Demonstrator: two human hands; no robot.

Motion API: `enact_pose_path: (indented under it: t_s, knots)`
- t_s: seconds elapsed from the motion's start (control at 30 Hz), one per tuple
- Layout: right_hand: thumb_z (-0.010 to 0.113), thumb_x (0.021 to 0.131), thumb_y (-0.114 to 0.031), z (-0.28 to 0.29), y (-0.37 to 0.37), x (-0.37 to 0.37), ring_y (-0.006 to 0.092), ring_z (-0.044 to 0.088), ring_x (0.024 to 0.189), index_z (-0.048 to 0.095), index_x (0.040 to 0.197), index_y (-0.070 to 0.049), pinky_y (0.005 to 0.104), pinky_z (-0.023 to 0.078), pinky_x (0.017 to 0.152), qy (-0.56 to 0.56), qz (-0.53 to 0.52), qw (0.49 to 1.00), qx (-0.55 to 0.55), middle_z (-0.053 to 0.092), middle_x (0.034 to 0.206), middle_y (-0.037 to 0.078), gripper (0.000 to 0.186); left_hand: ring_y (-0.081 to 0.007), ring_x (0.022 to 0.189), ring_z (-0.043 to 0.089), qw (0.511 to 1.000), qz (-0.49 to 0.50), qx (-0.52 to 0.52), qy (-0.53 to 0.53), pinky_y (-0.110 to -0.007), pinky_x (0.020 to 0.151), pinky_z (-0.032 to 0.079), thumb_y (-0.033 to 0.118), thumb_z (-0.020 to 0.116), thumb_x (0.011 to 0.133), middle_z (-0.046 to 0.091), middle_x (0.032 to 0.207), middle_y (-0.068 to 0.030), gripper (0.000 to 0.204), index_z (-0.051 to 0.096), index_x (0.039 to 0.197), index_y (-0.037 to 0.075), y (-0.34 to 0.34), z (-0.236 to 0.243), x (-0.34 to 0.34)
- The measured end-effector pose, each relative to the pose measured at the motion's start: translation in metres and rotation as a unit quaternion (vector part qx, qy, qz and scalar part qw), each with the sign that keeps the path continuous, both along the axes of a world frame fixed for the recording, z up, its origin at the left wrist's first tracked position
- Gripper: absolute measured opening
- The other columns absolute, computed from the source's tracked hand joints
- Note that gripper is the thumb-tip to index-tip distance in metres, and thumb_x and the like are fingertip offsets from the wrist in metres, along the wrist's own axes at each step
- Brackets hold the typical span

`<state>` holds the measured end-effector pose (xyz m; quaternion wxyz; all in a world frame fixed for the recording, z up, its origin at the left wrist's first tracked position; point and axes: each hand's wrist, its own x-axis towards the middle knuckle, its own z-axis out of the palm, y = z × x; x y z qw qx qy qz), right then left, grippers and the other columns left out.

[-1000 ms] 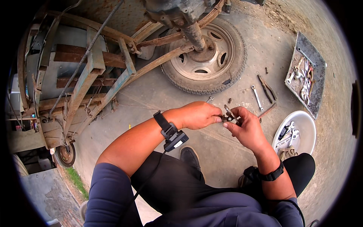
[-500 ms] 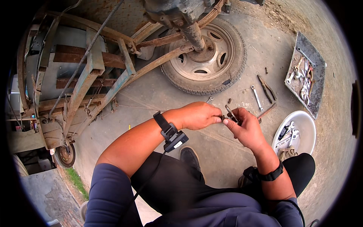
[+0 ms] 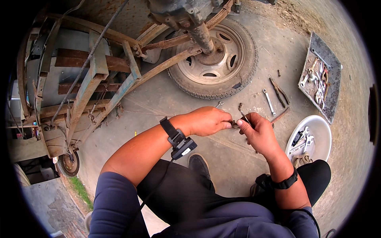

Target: The person disassembles a mechanical assembly using a wrench and hands, removing a nut and bolt. They then inspect a threaded rod and a metal bracket, manipulating them to examine their condition.

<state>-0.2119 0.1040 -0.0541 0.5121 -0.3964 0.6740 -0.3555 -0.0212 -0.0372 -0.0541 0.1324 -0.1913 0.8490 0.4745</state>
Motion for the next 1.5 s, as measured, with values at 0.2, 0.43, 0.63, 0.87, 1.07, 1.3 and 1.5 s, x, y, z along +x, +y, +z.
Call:
enact_pose_path:
  t_s: [0.2, 0.43, 0.63, 0.87, 1.07, 1.3, 1.5]
  knots:
    - [0.074, 0.095, -0.014, -0.012, 0.003, -0.003, 0.0067, 0.056, 0.061, 0.061, 0.101, 0.002, 0.0263, 0.046, 0.052, 0.076, 0.078, 0.987, -0.116, 0.062, 0.078, 0.002, 0.022, -0.0390, 0.091, 0.066, 1.000, -0.002, 0.003, 0.022, -0.045, 0.079, 0.052, 0.026, 0.061, 0.102, 0.069, 0.098, -0.0172, 0.024, 0.067, 0.111, 0.005, 0.000, -0.003, 0.001]
    - [0.073, 0.091, -0.017, 0.009, -0.003, 0.002, 0.0295, 0.066, 0.074, 0.065, 0.091, 0.002, 0.0409, 0.051, 0.069, 0.013, 0.022, 1.000, -0.012, 0.064, 0.081, 0.016, 0.021, -0.0390, 0.090, 0.066, 1.000, 0.004, 0.004, 0.021, -0.045, 0.078, 0.052, 0.026, 0.061, 0.102, 0.069, 0.097, -0.0171, 0.024, 0.067, 0.110, 0.005, 0.000, -0.004, 0.001]
    - [0.074, 0.092, -0.015, -0.005, 0.002, 0.000, 0.0229, 0.062, 0.068, 0.063, 0.094, 0.001, 0.0365, 0.049, 0.062, 0.045, 0.055, 0.996, -0.045, 0.063, 0.077, 0.011, 0.019, -0.0385, 0.091, 0.066, 1.000, -0.003, 0.005, 0.020, -0.045, 0.078, 0.052, 0.026, 0.061, 0.101, 0.069, 0.098, -0.0163, 0.023, 0.067, 0.111, 0.005, 0.001, -0.005, 0.001]
    - [0.074, 0.091, -0.012, -0.005, 0.001, 0.002, 0.0237, 0.062, 0.070, 0.064, 0.096, 0.000, 0.0362, 0.050, 0.065, 0.053, 0.058, 0.991, -0.109, 0.065, 0.082, 0.010, 0.017, -0.0384, 0.092, 0.066, 1.000, 0.004, 0.006, 0.016, -0.045, 0.079, 0.052, 0.026, 0.061, 0.102, 0.069, 0.099, -0.0165, 0.023, 0.067, 0.111, 0.005, 0.000, -0.005, 0.001]
    - [0.073, 0.091, -0.014, 0.000, -0.001, 0.000, 0.0288, 0.068, 0.082, 0.069, 0.100, 0.000, 0.0392, 0.053, 0.075, -0.020, 0.023, 1.000, 0.004, 0.067, 0.088, 0.015, 0.017, -0.0380, 0.091, 0.066, 1.000, 0.002, 0.007, 0.020, -0.045, 0.078, 0.052, 0.026, 0.060, 0.102, 0.069, 0.098, -0.0157, 0.023, 0.067, 0.110, 0.005, 0.000, -0.005, 0.002]
    - [0.076, 0.091, -0.023, -0.011, 0.002, 0.002, 0.0256, 0.070, 0.081, 0.069, 0.101, 0.003, 0.0383, 0.053, 0.073, 0.057, 0.010, 0.995, -0.078, 0.071, 0.092, 0.016, 0.029, -0.0368, 0.090, 0.065, 1.000, 0.010, 0.013, 0.023, -0.044, 0.078, 0.051, 0.025, 0.060, 0.102, 0.068, 0.098, -0.0142, 0.022, 0.066, 0.111, 0.006, -0.001, 0.001, 0.001]
    - [0.078, 0.093, -0.017, -0.006, 0.002, -0.002, 0.0068, 0.052, 0.066, 0.063, 0.102, 0.001, 0.0259, 0.046, 0.059, 0.026, 0.039, 0.999, -0.011, 0.063, 0.080, 0.001, 0.025, -0.0365, 0.090, 0.065, 0.999, 0.006, 0.008, 0.031, -0.044, 0.078, 0.051, 0.024, 0.060, 0.102, 0.068, 0.099, -0.0147, 0.022, 0.066, 0.113, 0.005, 0.000, 0.000, 0.001]
